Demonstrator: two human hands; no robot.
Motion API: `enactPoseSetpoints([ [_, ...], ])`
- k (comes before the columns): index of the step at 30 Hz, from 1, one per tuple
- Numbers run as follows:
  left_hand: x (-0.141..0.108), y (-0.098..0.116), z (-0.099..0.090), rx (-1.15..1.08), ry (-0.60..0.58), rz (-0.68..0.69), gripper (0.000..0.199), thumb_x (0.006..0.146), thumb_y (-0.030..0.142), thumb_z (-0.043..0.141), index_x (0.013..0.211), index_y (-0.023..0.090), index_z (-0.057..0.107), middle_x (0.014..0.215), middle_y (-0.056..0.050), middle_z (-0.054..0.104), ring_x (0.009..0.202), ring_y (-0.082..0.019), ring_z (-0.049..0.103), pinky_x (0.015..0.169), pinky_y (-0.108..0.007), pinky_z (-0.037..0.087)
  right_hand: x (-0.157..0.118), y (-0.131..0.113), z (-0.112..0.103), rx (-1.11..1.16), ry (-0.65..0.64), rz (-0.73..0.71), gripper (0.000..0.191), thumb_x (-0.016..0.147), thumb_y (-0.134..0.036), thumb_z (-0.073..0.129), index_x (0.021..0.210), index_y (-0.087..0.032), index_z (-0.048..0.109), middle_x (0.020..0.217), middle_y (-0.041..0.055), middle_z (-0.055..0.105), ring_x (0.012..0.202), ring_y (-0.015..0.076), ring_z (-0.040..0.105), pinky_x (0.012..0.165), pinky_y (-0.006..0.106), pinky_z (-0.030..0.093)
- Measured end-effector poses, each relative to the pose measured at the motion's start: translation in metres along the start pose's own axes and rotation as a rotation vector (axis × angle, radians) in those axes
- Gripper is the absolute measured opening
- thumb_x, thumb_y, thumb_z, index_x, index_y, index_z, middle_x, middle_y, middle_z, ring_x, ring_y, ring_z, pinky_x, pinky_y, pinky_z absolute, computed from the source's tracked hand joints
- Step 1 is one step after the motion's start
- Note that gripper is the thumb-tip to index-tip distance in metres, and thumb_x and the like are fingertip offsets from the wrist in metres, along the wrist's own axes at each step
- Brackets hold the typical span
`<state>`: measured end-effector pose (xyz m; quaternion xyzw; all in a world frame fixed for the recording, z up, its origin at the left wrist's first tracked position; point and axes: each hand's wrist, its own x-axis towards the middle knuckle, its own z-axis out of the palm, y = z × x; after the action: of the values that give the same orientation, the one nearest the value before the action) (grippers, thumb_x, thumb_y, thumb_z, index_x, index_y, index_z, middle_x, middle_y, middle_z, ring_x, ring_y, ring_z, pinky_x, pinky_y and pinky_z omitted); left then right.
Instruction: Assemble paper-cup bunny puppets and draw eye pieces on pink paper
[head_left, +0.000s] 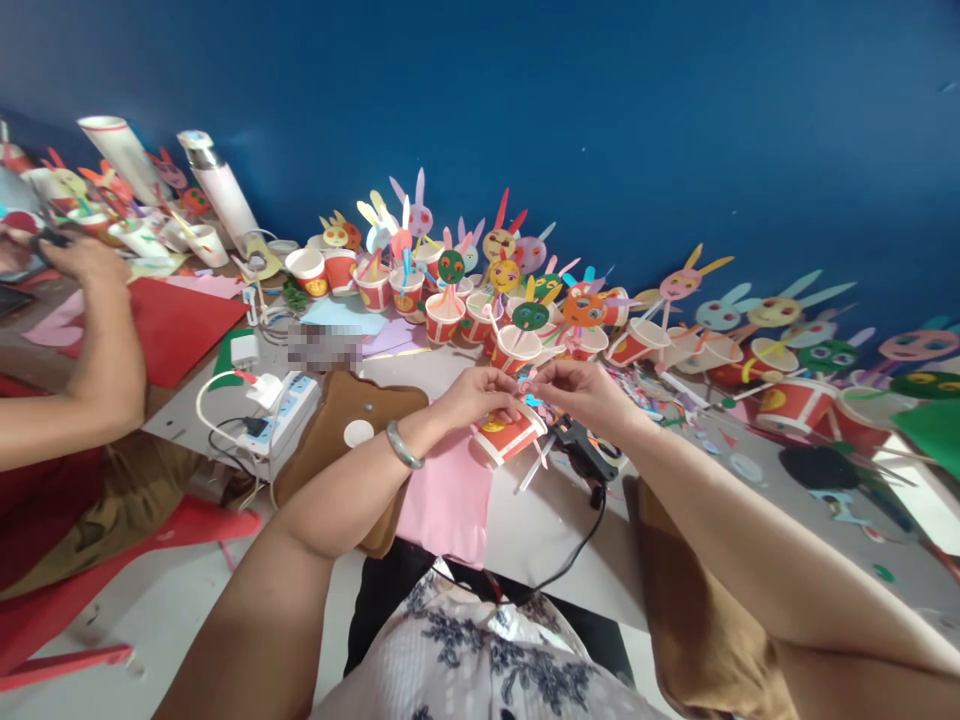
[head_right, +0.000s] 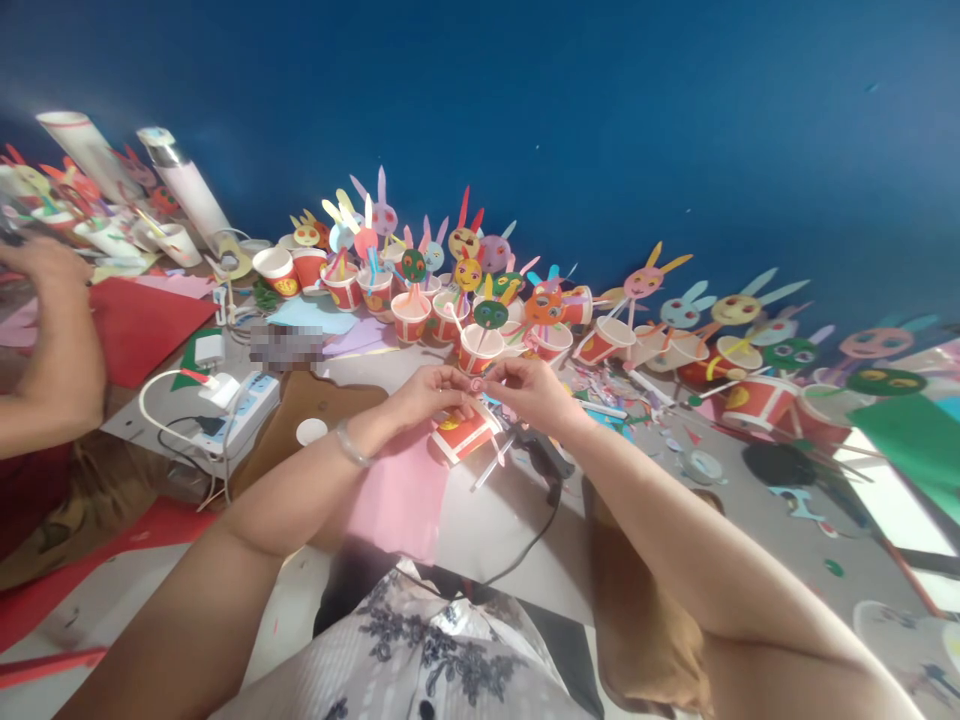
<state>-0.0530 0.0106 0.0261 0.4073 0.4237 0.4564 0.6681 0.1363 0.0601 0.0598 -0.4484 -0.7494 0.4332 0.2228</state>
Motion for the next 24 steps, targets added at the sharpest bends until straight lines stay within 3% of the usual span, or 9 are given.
enactPoseSetpoints([
  [5, -0.002, 0.001, 0.0, 0.026, 0.005, 0.005, 0.011, 0.077, 0.006, 0.07, 0.086, 0.01, 0.065, 0.062, -0.003, 0.071, 0.058, -0.01, 0.067, 0.065, -0.022, 0.053, 0.003, -0.018, -0.008, -0.059, -0.05, -0.078, 0.044, 0.074, -0.063, 0.074, 0.07, -0.02, 0.067, 0.066, 0.0015, 0.063, 0.054, 0.0111, 0.046, 0.049, 0.027, 0.032],
  [14, -0.011, 0.01, 0.004, 0.11, 0.044, -0.011, 0.007, 0.08, 0.006, 0.064, 0.082, 0.012, 0.062, 0.065, -0.002, 0.07, 0.061, -0.011, 0.067, 0.067, -0.023, 0.053, 0.0, -0.029, -0.013, -0.114, -0.064, -0.097, 0.039, 0.076, -0.057, 0.073, 0.071, -0.019, 0.067, 0.057, -0.0012, 0.054, 0.052, 0.0101, 0.042, 0.049, 0.027, 0.03],
  [19, -0.01, 0.008, 0.003, 0.105, 0.032, 0.004, 0.009, 0.079, 0.007, 0.065, 0.084, 0.013, 0.061, 0.065, -0.001, 0.069, 0.062, -0.011, 0.068, 0.067, -0.024, 0.054, 0.006, -0.033, -0.024, -0.305, -0.255, -0.093, 0.032, 0.08, -0.051, 0.069, 0.074, -0.02, 0.068, 0.059, -0.0022, 0.058, 0.051, 0.0099, 0.047, 0.05, 0.026, 0.032],
  [24, -0.006, 0.004, 0.001, 0.076, -0.008, 0.032, 0.009, 0.078, 0.007, 0.065, 0.084, 0.012, 0.061, 0.064, 0.0, 0.068, 0.059, -0.01, 0.067, 0.064, -0.023, 0.053, 0.013, -0.057, -0.022, -0.682, -0.389, -0.181, 0.018, 0.086, -0.031, 0.065, 0.072, -0.019, 0.066, 0.062, -0.0005, 0.064, 0.054, 0.0103, 0.053, 0.054, 0.025, 0.032],
])
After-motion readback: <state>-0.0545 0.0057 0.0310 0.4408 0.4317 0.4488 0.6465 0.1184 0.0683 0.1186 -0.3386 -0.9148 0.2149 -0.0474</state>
